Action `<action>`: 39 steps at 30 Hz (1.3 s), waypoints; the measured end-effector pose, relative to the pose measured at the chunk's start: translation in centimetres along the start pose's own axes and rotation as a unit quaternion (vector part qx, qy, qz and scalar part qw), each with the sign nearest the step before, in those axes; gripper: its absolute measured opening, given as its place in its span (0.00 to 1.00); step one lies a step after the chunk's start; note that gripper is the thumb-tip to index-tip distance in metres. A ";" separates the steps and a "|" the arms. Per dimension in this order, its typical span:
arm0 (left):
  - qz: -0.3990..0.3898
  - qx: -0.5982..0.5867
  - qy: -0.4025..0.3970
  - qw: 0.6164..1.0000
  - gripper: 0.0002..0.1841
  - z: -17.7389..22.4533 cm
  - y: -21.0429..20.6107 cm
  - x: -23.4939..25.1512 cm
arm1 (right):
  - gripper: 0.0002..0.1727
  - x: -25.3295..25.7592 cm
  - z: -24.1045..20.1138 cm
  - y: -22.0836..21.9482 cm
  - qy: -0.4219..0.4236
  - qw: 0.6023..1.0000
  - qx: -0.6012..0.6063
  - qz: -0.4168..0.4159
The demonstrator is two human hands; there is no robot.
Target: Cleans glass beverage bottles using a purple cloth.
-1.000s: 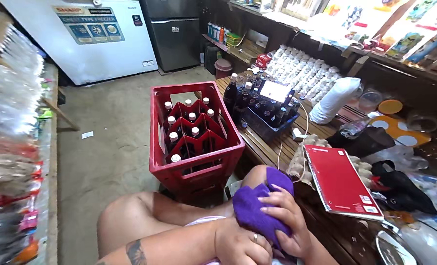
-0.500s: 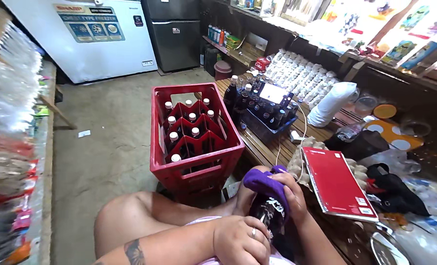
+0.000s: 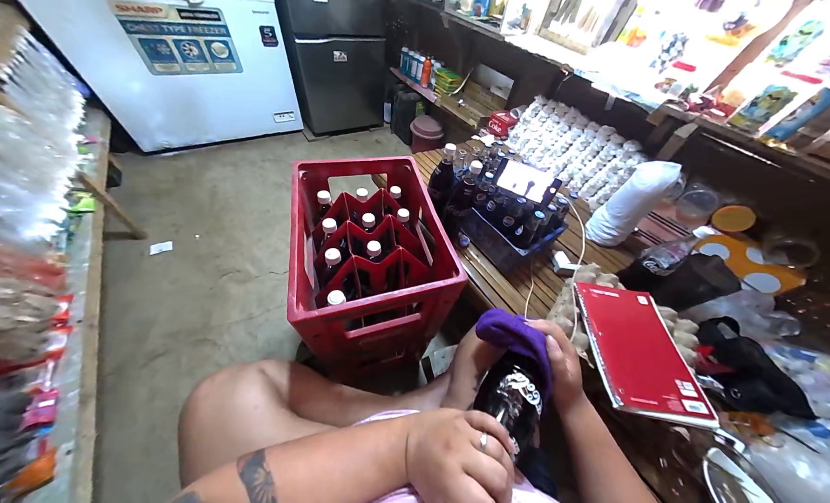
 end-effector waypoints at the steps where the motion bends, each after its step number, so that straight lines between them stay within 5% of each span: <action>1: 0.001 -0.001 0.000 1.000 0.14 0.0 0.0 0.0 | 0.30 0.0 0.3 0.2 -0.004 1.000 0.005 0.006; 12: -0.004 0.007 -0.005 1.000 0.14 0.2 0.1 0.0 | 0.30 -0.4 0.4 0.5 -0.078 0.995 -0.026 0.064; 28: 0.002 -0.042 -0.017 0.999 0.13 0.3 -0.3 -0.3 | 0.28 -1.6 -9.8 -6.8 0.096 0.972 -0.072 -0.201; 39: -0.009 -0.009 -0.004 1.000 0.14 0.2 0.0 0.1 | 0.32 0.3 -4.0 -3.5 0.014 0.991 -0.036 -0.131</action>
Point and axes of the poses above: each hand's wrist, its own x-axis towards the middle knuckle, its own y-axis out of the back of the hand, z = x × y, the point moved 8 cm from there along x, towards the middle knuckle, and after that the axes turned 11 degrees about x, right-handed, at the moved point
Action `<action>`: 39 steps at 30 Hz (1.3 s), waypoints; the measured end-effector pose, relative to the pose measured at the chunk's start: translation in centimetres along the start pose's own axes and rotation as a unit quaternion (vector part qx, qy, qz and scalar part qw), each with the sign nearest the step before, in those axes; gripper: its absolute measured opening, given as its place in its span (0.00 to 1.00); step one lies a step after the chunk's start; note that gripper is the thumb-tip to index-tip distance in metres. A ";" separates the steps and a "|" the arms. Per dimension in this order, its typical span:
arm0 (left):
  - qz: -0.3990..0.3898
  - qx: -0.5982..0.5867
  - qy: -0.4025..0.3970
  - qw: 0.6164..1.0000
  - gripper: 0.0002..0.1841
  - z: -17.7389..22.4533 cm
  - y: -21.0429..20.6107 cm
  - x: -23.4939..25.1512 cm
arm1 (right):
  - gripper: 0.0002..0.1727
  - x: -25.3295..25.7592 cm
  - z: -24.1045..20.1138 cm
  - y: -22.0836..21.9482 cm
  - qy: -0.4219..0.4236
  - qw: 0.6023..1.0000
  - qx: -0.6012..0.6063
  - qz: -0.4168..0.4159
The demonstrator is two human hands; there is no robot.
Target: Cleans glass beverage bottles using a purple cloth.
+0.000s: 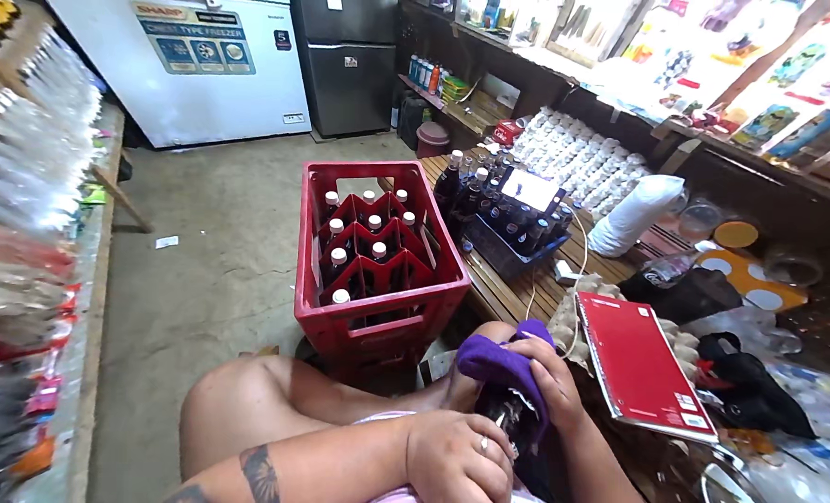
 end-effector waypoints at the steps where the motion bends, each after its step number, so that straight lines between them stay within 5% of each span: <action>1: 0.001 0.002 0.002 1.000 0.14 0.0 0.0 0.0 | 0.33 0.0 0.5 0.3 -0.007 1.000 -0.008 0.007; 11: 0.002 0.010 0.003 1.000 0.13 -0.1 -0.2 -0.2 | 0.35 0.8 3.1 1.7 -0.071 0.996 -0.049 0.036; 16: -0.001 0.013 0.001 1.000 0.12 0.0 -0.2 -0.1 | 0.27 1.1 5.1 2.6 -0.181 0.981 -0.042 0.053; 22: 0.000 0.009 0.000 1.000 0.12 -0.1 -0.1 -0.1 | 0.20 0.6 6.7 3.3 -0.285 0.942 0.105 0.140; 31: -0.003 0.012 -0.005 1.000 0.13 0.0 -0.2 -0.1 | 0.29 -3.5 6.0 3.8 -0.225 0.905 0.126 0.339; 39: 0.012 0.021 -0.008 1.000 0.13 -0.1 -0.1 0.0 | 0.31 -5.4 2.9 1.4 -0.095 0.961 0.044 0.257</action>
Point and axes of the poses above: each hand's wrist, its own x-axis towards the middle knuckle, its own y-axis out of the back of the hand, z = x × y, the point moved 8 cm from there along x, towards the middle knuckle, and after that the axes turned 11 degrees about x, right-handed, at the moved point
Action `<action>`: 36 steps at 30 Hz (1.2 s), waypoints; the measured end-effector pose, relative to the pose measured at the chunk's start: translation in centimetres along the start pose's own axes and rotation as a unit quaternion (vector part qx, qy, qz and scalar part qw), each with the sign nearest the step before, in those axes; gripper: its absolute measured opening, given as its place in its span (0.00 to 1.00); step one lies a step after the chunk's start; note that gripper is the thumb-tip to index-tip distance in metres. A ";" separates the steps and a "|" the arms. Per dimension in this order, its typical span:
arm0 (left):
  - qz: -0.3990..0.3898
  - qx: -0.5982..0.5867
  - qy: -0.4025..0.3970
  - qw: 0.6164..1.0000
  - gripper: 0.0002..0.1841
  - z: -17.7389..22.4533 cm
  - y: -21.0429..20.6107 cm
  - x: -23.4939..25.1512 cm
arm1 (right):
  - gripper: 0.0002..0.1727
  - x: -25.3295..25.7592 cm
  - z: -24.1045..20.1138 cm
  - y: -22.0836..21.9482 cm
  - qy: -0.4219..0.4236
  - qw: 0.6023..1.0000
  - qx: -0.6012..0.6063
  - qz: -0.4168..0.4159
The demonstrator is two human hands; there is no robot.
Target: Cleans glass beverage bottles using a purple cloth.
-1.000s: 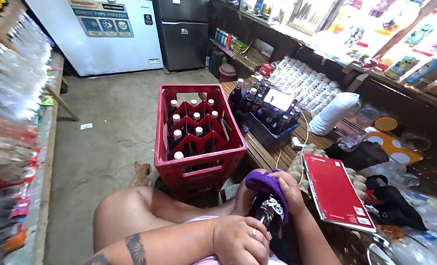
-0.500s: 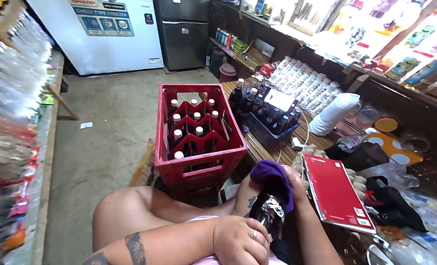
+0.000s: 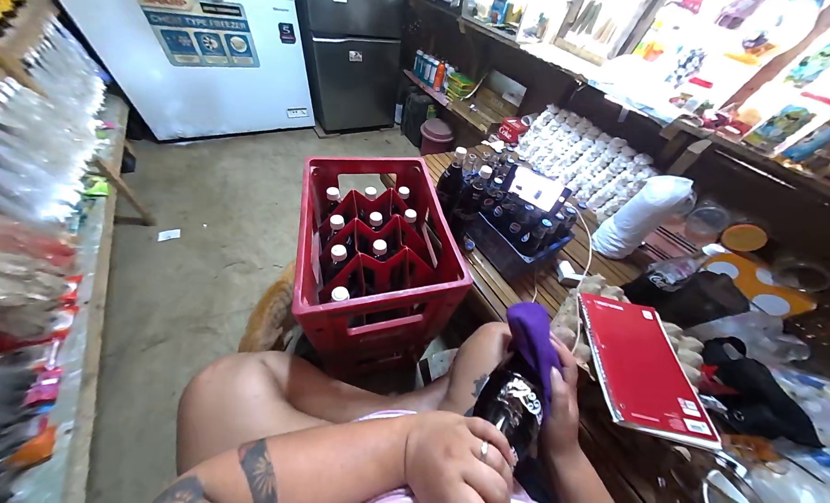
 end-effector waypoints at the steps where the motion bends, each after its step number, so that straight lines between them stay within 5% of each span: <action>1: 0.003 -0.001 -0.002 1.000 0.13 0.0 0.0 0.0 | 0.31 -0.1 -0.7 -0.5 0.023 0.999 -0.019 -0.027; 8: -0.005 -0.011 0.001 1.000 0.13 0.0 -0.1 -0.1 | 0.28 0.0 -6.2 -4.5 0.149 0.962 -0.068 -0.219; 13: -0.010 -0.001 0.008 1.000 0.13 0.0 0.0 -0.1 | 0.30 1.7 -5.5 -5.2 0.143 0.949 -0.058 -0.275; 20: -0.014 -0.008 0.012 1.000 0.15 0.0 0.1 0.0 | 0.34 4.7 -1.9 -3.6 0.069 0.959 -0.123 -0.247; 28: -0.014 -0.021 0.010 1.000 0.15 0.1 0.1 0.0 | 0.25 5.9 1.2 -1.6 -0.082 0.971 -0.139 -0.174; 36: -0.024 -0.014 0.002 1.000 0.13 0.1 -0.3 -0.3 | 0.28 4.6 0.0 -1.9 0.003 0.965 -0.154 -0.212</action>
Point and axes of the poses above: each hand's wrist, its own x-axis towards the middle knuckle, its own y-axis out of the back of the hand, z = x × y, the point moved 8 cm from there along x, towards the middle knuckle, and after that the axes turned 11 degrees about x, right-handed, at the moved point
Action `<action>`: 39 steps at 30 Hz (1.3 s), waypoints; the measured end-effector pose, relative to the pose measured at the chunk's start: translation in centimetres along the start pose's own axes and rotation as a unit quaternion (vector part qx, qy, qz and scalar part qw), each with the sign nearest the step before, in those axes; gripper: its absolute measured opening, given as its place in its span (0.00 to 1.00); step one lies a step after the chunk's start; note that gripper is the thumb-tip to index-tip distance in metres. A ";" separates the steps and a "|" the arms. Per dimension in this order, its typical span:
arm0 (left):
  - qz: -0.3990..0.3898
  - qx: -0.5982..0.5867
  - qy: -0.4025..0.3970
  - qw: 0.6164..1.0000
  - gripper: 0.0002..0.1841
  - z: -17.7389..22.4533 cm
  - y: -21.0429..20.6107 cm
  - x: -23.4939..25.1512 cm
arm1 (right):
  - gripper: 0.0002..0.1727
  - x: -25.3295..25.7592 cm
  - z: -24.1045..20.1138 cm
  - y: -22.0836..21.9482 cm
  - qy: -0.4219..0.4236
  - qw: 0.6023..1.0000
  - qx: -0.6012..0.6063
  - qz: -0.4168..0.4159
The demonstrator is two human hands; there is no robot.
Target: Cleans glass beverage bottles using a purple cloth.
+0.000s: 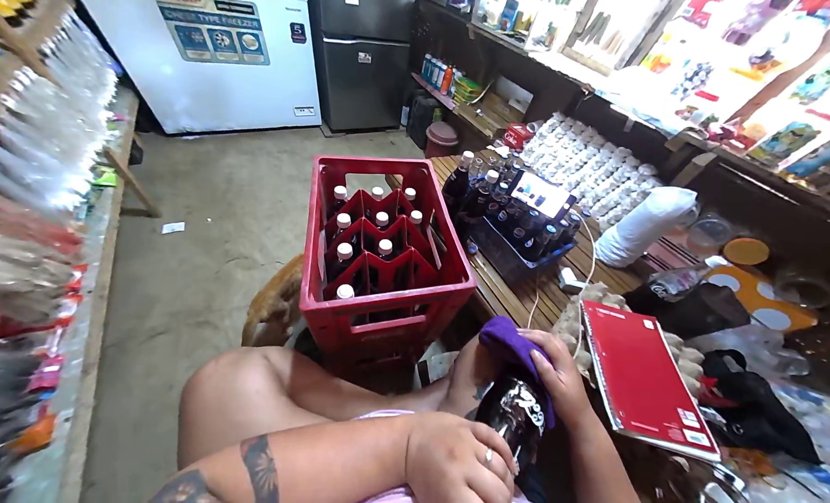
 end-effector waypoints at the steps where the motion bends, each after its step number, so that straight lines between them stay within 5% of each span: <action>1: 0.000 0.002 0.000 1.000 0.13 0.0 0.0 0.0 | 0.29 -0.1 -0.6 -0.1 0.018 1.000 -0.010 -0.011; 11: -0.001 -0.005 -0.001 1.000 0.14 -0.1 -0.1 0.1 | 0.31 -2.5 -8.9 -3.2 0.169 0.980 0.024 -0.105; 17: -0.009 -0.002 0.013 1.000 0.16 -0.1 0.3 0.2 | 0.32 -2.2 -7.9 -2.9 0.187 0.979 0.040 -0.075; 27: -0.003 -0.007 0.011 1.000 0.15 -0.1 0.4 0.0 | 0.34 -0.3 -1.8 -0.5 0.124 0.992 0.016 0.001; 31: -0.001 -0.015 0.010 1.000 0.14 -0.2 0.4 -0.1 | 0.30 0.7 0.2 0.4 0.030 0.999 0.029 0.026; 36: -0.005 -0.013 0.014 1.000 0.14 -0.1 0.5 0.0 | 0.20 0.6 2.3 1.0 -0.120 0.968 0.190 0.116; 39: -0.012 -0.007 0.013 1.000 0.13 -0.1 0.4 -0.1 | 0.22 -0.7 2.4 1.2 -0.095 0.953 0.222 0.184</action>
Point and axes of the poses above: each hand's wrist, its own x-axis towards the middle knuckle, its own y-axis out of the back of the hand, z = x × y, the point moved 8 cm from there along x, towards the middle knuckle, and after that the axes turned 11 degrees about x, right-handed, at the moved point
